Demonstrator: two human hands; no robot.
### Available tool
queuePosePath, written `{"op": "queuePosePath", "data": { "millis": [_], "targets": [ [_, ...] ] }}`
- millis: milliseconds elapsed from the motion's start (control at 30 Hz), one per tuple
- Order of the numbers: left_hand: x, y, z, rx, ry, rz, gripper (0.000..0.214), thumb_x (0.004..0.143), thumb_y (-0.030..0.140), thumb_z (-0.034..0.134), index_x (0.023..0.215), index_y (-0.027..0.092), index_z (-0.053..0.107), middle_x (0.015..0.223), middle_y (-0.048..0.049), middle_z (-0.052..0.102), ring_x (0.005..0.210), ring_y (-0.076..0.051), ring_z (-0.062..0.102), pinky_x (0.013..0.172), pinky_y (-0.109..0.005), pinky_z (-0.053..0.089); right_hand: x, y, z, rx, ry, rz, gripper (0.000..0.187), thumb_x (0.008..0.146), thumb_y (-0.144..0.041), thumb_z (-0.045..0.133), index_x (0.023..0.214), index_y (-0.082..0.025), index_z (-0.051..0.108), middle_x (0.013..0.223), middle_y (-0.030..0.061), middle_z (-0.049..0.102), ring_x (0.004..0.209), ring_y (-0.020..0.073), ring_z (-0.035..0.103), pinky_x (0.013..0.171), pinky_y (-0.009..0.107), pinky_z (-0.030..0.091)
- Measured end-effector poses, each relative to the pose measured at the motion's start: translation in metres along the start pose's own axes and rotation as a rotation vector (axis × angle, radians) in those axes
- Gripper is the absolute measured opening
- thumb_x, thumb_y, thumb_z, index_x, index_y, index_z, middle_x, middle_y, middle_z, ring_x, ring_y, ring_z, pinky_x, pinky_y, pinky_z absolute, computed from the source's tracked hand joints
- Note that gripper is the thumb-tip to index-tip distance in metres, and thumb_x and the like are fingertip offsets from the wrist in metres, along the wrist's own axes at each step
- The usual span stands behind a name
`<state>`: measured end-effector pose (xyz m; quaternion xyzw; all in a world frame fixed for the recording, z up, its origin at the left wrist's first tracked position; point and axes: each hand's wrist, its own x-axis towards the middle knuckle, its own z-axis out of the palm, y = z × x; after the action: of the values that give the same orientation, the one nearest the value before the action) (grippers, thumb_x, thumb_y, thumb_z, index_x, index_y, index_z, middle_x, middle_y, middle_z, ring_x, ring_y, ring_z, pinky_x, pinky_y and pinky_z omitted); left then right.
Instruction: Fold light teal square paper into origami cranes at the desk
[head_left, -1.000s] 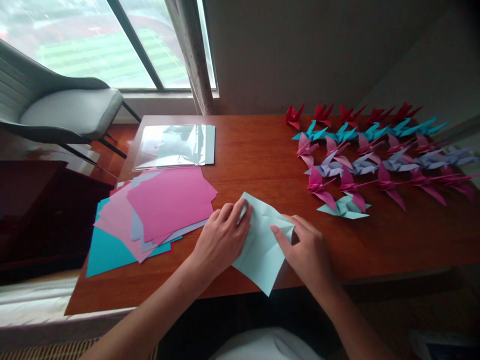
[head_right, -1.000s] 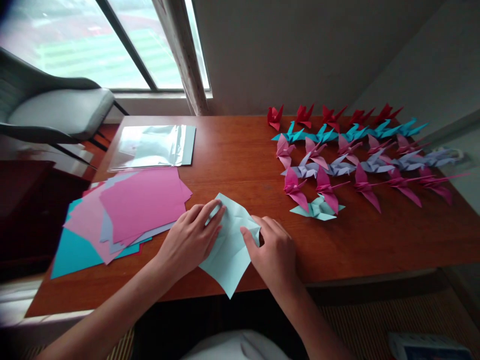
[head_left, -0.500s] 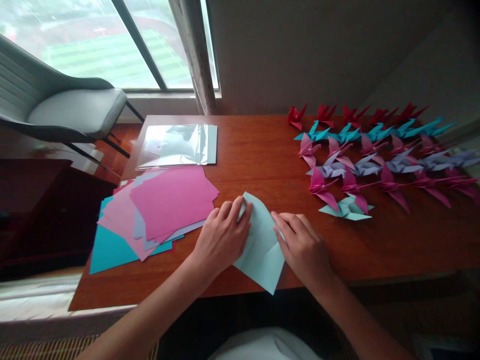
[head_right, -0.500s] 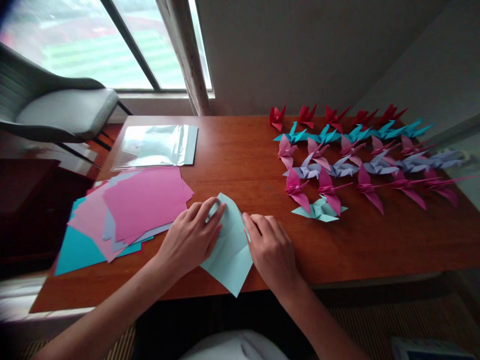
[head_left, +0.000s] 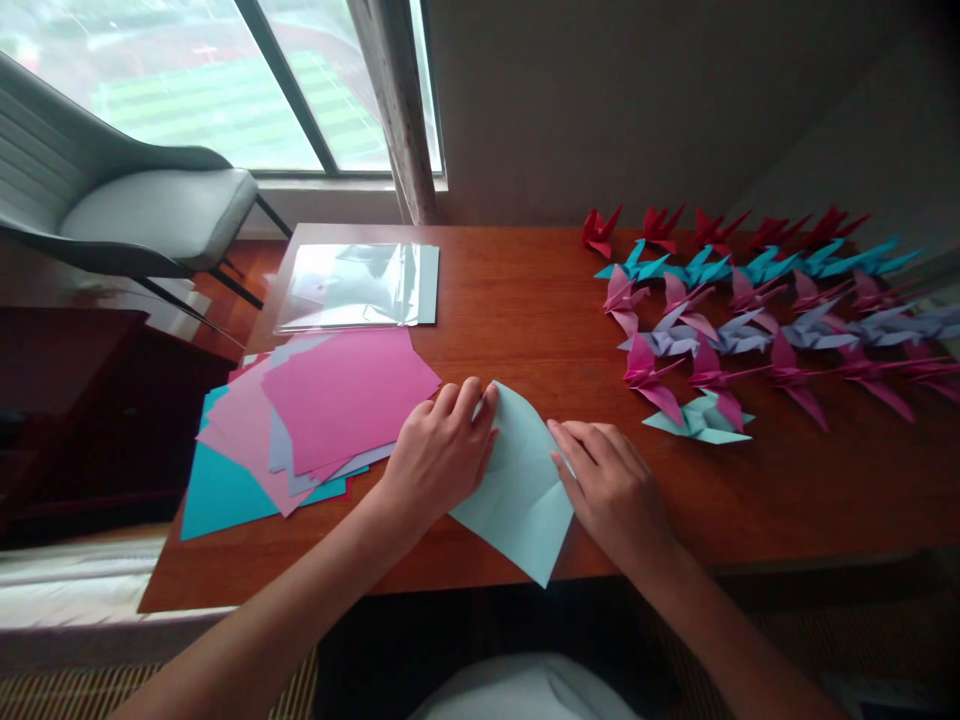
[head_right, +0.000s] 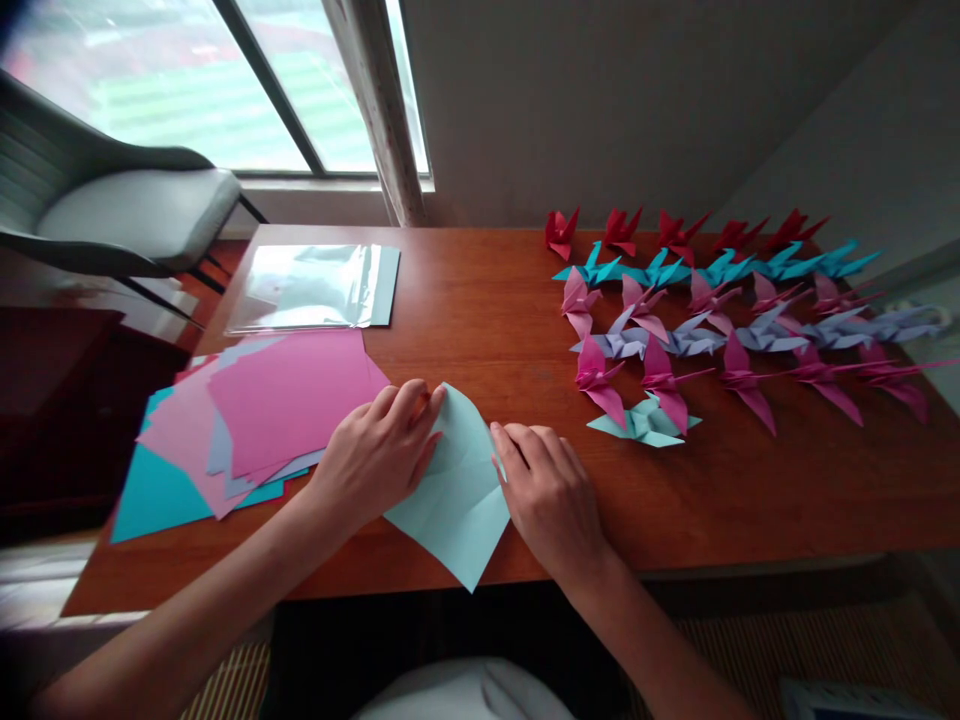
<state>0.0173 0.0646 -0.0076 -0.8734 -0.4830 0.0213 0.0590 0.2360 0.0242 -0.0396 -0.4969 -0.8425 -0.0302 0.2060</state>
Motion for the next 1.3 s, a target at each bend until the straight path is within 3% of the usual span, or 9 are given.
{"op": "queuePosePath", "data": {
  "millis": [333, 700, 1300],
  "targets": [
    [0.002, 0.000, 0.002, 0.012, -0.036, 0.003, 0.048, 0.103, 0.028, 0.036, 0.145, 0.006, 0.044, 0.125, -0.0168, 0.058, 0.101, -0.028, 0.058, 0.070, -0.041, 0.052, -0.003, 0.011, 0.001, 0.027, -0.060, -0.223, 0.044, 0.099, -0.008, 0.050, 0.143, -0.008, 0.053, 0.145, 0.0144, 0.060, 0.132, 0.0274, 0.055, 0.103, 0.044, 0.049],
    [0.000, 0.000, 0.004, -0.004, -0.030, -0.016, 0.051, 0.102, 0.029, 0.038, 0.148, 0.007, 0.042, 0.134, -0.0169, 0.055, 0.109, -0.028, 0.056, 0.077, -0.040, 0.053, 0.008, 0.016, -0.008, 0.012, -0.143, -0.474, 0.037, 0.102, -0.012, 0.045, 0.135, -0.009, 0.061, 0.151, 0.0115, 0.053, 0.139, 0.0314, 0.050, 0.104, 0.047, 0.047],
    [0.000, 0.000, 0.005, -0.048, -0.018, -0.029, 0.048, 0.102, 0.029, 0.039, 0.146, 0.010, 0.044, 0.133, -0.0182, 0.055, 0.109, -0.029, 0.055, 0.078, -0.040, 0.052, 0.009, 0.020, -0.003, 0.078, -0.204, -0.472, 0.037, 0.101, -0.012, 0.047, 0.135, -0.011, 0.061, 0.150, 0.0110, 0.055, 0.140, 0.0310, 0.049, 0.106, 0.048, 0.047]
  ]
}}
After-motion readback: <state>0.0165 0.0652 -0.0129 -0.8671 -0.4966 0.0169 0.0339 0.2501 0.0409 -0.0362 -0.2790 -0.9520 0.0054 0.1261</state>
